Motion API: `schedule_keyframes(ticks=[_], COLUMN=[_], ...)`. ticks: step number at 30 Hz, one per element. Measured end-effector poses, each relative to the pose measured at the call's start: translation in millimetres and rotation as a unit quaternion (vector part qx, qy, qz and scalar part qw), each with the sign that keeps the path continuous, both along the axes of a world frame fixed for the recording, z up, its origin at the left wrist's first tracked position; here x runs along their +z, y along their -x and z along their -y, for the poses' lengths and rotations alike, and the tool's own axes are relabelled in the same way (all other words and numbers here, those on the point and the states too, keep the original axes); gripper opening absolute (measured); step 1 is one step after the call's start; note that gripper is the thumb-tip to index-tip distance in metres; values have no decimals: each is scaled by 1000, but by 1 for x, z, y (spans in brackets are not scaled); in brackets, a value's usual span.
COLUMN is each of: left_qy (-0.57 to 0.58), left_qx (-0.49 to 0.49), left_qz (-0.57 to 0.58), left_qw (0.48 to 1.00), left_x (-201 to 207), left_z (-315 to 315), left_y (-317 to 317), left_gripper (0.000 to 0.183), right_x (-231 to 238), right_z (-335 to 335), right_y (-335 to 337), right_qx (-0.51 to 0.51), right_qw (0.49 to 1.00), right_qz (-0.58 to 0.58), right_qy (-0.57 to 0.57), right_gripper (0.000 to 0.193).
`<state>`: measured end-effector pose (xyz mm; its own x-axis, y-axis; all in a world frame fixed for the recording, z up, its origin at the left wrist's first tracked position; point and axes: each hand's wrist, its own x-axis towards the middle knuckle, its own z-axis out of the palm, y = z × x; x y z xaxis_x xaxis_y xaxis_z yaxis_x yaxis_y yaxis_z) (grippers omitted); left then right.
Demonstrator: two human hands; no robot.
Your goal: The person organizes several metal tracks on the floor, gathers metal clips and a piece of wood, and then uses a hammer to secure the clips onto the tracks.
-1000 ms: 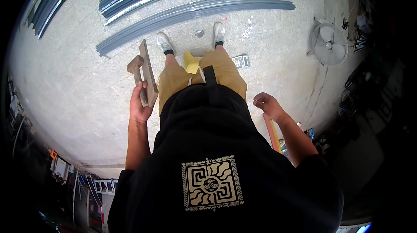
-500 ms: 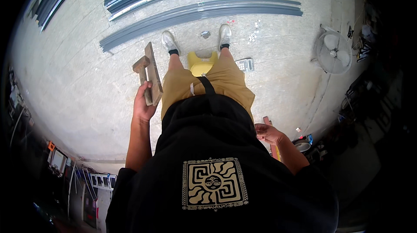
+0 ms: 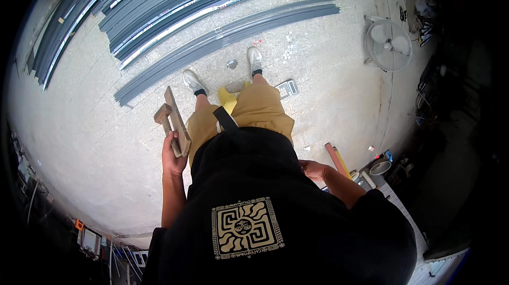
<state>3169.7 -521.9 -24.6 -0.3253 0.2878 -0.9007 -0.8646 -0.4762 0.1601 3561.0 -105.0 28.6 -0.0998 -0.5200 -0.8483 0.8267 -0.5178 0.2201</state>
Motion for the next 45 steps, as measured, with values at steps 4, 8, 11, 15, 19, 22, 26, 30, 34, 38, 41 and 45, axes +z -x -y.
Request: schedule_keyframes(ticks=[4, 8, 11, 15, 19, 22, 26, 30, 34, 38, 41, 45], left_qy=[23, -2, -55, -106, -57, -16, 37, 53, 69, 89, 112, 121], left_qx=[-7, -15, -74, -85, -85, -95, -75, -45, -32, -47, -51, -81], left_qz=[-9, -24, -49, -66, -94, -90, -58, -33, -7, 7, 12, -9], left_qw=[1000, 1000, 995, 989, 990, 991, 995, 997, 997, 995, 992, 989], left_x=[-7, 1, 8, 0, -18, -48, -94, -115, -112, -106, -114, -135], left_z=[-9, -16, -18, -30, -47, -58, -56, -52, -49, -35, -35, -51], left_y=[5, 15, 26, 42, 47, 44, 30, 9, -11, -17, -22, -2], left_gripper=[20, 20, 21, 23, 24, 24, 24, 24, 22, 23, 23, 23], right_x=[-5, 6, 11, -17, -18, -75, -115, -177, -190, -186, -168, -193], right_z=[10, 18, 21, 1, -71, -112, -70, 66, 164, 169, 171, 152], right_y=[-23, -31, -36, -44, 8, 42, 207, 250, 224, 228, 212, 269], right_qx=[30, 50, -27, 10, 184, 148, 288, 481, 504, 390, 181, 351], right_qw=[996, 992, 991, 987, 945, 866, 841, 725, 650, 665, 713, 616], right_qz=[-71, -105, -117, -156, 1, -89, -265, -464, -560, -616, -629, -667], right_qy=[35, 58, 60, 31, -270, -470, -375, -165, -102, 161, 250, 230], right_gripper=[43, 36, 39, 38, 24, 18, 28, 37, 28, 28, 29, 29])
